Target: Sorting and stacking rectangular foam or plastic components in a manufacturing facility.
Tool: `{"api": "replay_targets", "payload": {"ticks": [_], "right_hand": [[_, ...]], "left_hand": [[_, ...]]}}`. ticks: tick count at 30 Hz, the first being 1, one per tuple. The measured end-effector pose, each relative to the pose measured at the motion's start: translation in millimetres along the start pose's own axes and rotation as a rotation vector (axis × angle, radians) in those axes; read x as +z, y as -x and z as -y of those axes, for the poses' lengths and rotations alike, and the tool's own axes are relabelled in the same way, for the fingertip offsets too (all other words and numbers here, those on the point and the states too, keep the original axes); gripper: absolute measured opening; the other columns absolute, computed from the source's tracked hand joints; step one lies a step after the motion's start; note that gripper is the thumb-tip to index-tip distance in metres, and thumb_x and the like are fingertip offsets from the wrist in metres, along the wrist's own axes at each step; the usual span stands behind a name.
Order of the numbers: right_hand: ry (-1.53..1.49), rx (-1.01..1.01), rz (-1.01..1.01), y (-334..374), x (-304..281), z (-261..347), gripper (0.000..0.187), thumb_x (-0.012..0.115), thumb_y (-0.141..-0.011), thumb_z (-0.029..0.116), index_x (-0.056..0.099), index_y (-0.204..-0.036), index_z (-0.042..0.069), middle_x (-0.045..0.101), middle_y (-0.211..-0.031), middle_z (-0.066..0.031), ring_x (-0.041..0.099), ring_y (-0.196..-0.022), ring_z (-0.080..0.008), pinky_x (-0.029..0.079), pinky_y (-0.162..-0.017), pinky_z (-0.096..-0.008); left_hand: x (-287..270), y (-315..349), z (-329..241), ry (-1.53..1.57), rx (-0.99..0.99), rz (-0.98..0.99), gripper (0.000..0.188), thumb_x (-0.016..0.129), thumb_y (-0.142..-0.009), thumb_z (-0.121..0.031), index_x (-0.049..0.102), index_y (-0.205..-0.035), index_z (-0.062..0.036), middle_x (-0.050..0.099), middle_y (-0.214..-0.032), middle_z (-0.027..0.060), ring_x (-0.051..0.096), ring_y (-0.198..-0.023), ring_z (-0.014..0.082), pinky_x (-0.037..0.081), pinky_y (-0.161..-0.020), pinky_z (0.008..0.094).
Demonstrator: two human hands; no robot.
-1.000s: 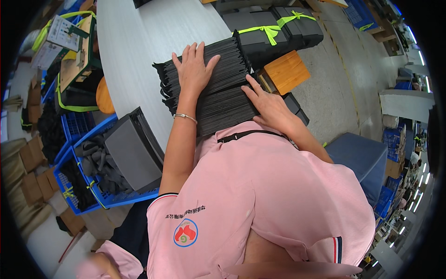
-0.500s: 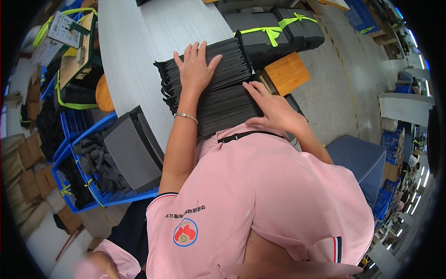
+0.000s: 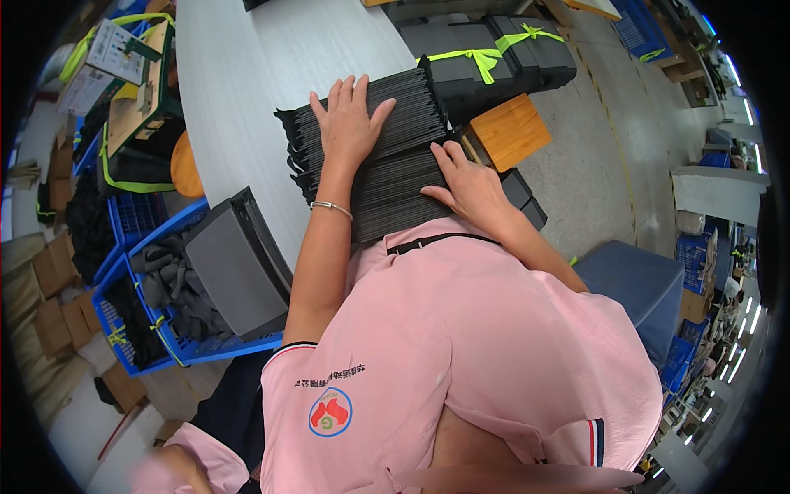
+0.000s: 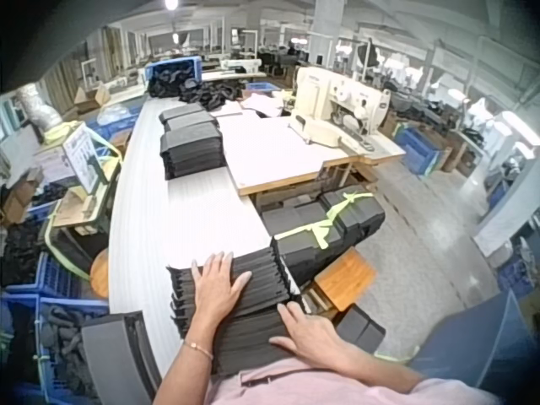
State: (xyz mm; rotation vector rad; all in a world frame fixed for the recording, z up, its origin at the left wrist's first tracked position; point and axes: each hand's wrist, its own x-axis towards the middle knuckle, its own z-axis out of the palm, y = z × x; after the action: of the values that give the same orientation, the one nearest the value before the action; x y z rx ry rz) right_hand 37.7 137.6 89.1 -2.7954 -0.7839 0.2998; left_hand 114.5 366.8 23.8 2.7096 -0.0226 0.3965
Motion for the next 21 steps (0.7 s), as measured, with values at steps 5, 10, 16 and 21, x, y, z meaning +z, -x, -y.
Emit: {"api": "replay_targets", "payload": {"ticks": [5, 10, 16, 21], "right_hand": [[-0.005, -0.009, -0.043, 0.9, 1.2, -0.5, 0.073, 0.066, -0.095, 0.047, 0.044, -0.146, 0.000, 0.052, -0.130, -0.0152, 0.070, -0.095, -0.0312, 0.058, -0.075, -0.0402], [0.017, 0.010, -0.035, -2.7, 1.2, 1.2, 0.073, 0.066, -0.095, 0.048, 0.045, -0.145, -0.001, 0.053, -0.129, -0.0147, 0.071, -0.093, -0.0300, 0.059, -0.072, -0.0390], [0.022, -0.090, -0.205, -0.7, 8.8, -2.5, 0.068, 0.071, -0.092, 0.044, 0.052, -0.134, -0.005, 0.055, -0.112, -0.0160, 0.071, -0.075, -0.0260, 0.057, -0.063, -0.0363], [-0.016, -0.141, -0.278, -1.4, 6.9, -5.1, 0.059, 0.073, -0.091, 0.040, 0.054, -0.124, -0.005, 0.052, -0.142, -0.0208, 0.071, -0.077, -0.0281, 0.058, -0.065, -0.0368]], "left_hand": [[-1.3, 0.7, -1.0, -0.002, -0.001, 0.006, 0.069, 0.055, -0.098, -0.057, 0.053, -0.146, -0.0078, 0.051, -0.151, 0.0153, 0.039, -0.146, 0.0316, 0.010, -0.122, 0.0640], [-2.5, 1.8, -2.6, 0.004, -0.004, 0.008, 0.069, 0.056, -0.098, -0.057, 0.052, -0.146, -0.0077, 0.051, -0.151, 0.0152, 0.039, -0.146, 0.0317, 0.011, -0.122, 0.0637], [-3.3, 2.0, -2.7, 0.001, -0.005, 0.011, 0.069, 0.056, -0.098, -0.057, 0.052, -0.146, -0.0075, 0.051, -0.151, 0.0150, 0.040, -0.146, 0.0316, 0.011, -0.122, 0.0637], [-3.2, 1.8, -2.7, 0.000, -0.008, 0.021, 0.070, 0.055, -0.098, -0.057, 0.052, -0.147, -0.0076, 0.051, -0.151, 0.0151, 0.039, -0.146, 0.0314, 0.010, -0.122, 0.0639]]}}
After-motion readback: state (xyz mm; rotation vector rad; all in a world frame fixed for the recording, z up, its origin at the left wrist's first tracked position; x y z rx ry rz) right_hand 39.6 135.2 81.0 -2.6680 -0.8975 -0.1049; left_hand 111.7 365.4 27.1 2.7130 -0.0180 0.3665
